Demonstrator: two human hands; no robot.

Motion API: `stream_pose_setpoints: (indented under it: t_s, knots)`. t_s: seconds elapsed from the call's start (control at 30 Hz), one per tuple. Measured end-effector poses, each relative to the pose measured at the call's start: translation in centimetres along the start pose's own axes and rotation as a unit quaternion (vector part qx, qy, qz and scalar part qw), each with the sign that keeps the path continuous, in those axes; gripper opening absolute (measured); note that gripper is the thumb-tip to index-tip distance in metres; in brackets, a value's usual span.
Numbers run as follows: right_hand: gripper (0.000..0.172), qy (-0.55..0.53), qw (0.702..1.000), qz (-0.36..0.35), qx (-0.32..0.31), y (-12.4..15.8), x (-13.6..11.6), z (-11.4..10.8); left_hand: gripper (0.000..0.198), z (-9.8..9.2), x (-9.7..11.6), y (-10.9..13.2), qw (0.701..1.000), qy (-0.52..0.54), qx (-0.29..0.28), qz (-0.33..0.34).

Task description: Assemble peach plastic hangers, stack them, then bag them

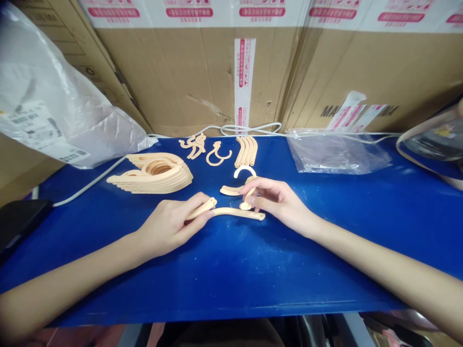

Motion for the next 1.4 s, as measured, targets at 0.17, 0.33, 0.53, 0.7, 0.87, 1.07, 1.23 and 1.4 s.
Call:
stream_pose_setpoints:
  t_s: [0.17,0.33,0.53,0.7,0.87,1.07,1.23,1.4]
  knots:
    - [0.01,0.011,1.0,0.019,0.015,0.4,0.3,-0.2,0.03,0.0,-1.1,0.0,0.998,0.014,-0.005,-0.057]
    - [0.007,0.013,0.999,0.022,0.036,1.1,0.4,-0.4,0.03,0.0,-1.0,0.6,0.998,0.022,0.012,-0.055]
    - [0.007,0.042,0.997,0.001,0.072,1.2,0.1,-0.7,0.033,0.0,-0.5,1.1,0.997,0.058,0.03,-0.032]
    - [0.009,0.055,0.994,-0.002,0.091,1.3,0.2,-1.0,0.032,-0.2,-0.3,1.2,0.996,0.08,0.035,-0.032]
    - [0.01,0.057,0.994,-0.005,0.093,1.3,0.2,-1.0,0.031,-0.4,-0.2,1.5,0.995,0.07,0.065,-0.019]
    - [0.011,0.061,0.993,-0.016,0.097,1.4,0.3,-1.0,0.028,-0.3,0.5,1.6,0.996,0.015,0.092,0.011]
    - [0.006,0.076,0.991,-0.052,0.093,1.7,-0.3,-0.9,0.025,-0.7,1.1,2.2,0.99,-0.039,0.133,0.022]
    - [0.01,0.093,0.99,-0.048,0.095,1.1,-1.0,-0.6,0.023,-1.1,0.4,0.9,0.99,-0.077,0.113,-0.041]
Point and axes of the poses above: each hand's wrist, its own y-axis away from the middle knuckle, its own z-axis out of the palm, x = y × z, the point moved 8 cm from there along -y, towards the middle knuckle, and after that the axes turned 6 degrees about z, right-handed, at the moved point
